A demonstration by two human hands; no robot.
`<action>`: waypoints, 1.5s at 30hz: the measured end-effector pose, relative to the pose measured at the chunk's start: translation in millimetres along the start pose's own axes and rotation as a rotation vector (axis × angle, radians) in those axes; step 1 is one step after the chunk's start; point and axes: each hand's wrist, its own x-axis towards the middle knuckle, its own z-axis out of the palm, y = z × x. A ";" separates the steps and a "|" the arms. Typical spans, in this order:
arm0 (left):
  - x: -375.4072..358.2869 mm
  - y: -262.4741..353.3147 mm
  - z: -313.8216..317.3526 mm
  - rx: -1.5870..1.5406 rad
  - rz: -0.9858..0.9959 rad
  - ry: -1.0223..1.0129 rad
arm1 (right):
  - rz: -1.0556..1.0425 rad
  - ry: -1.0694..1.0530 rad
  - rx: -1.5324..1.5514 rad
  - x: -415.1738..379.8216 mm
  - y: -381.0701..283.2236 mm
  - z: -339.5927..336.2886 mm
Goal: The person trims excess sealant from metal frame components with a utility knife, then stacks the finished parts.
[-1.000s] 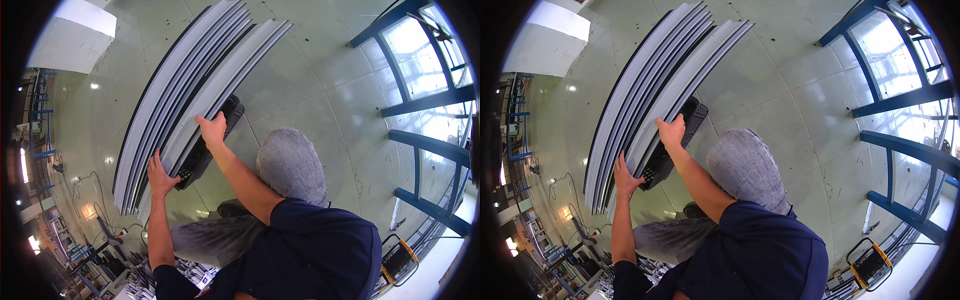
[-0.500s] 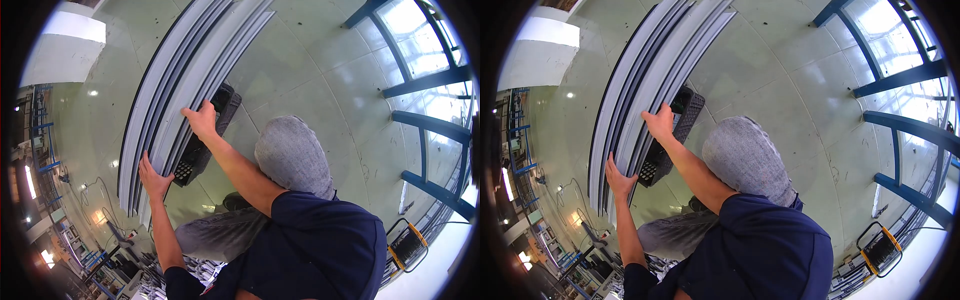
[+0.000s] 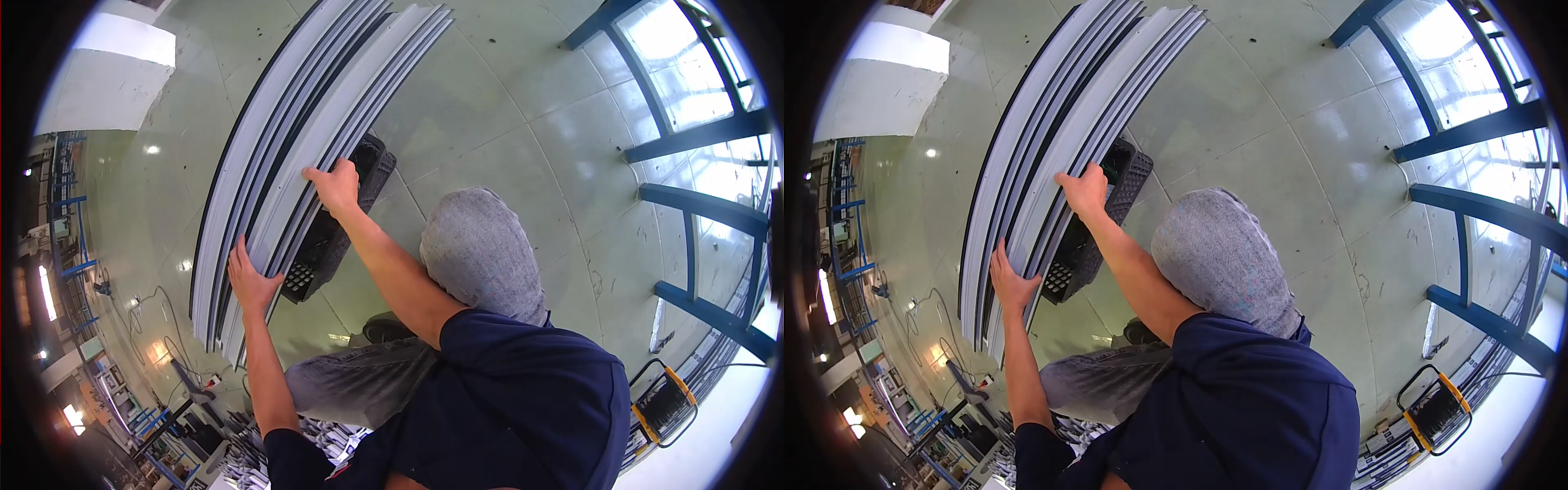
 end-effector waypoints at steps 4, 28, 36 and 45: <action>1.7 -1.9 5.3 -0.027 -0.001 -0.020 | 0.069 -0.048 0.012 7.0 7.8 -0.5; 4.0 -8.5 5.4 -0.176 -0.025 -0.139 | -0.108 0.185 -0.195 -11.1 19.6 -0.4; 8.6 -33.8 12.4 -0.308 -0.036 -0.175 | -0.089 0.085 -0.041 26.8 60.6 -5.8; 3.6 -32.3 16.7 -0.260 -0.072 -0.125 | -0.481 -0.169 0.456 -18.5 18.2 -23.1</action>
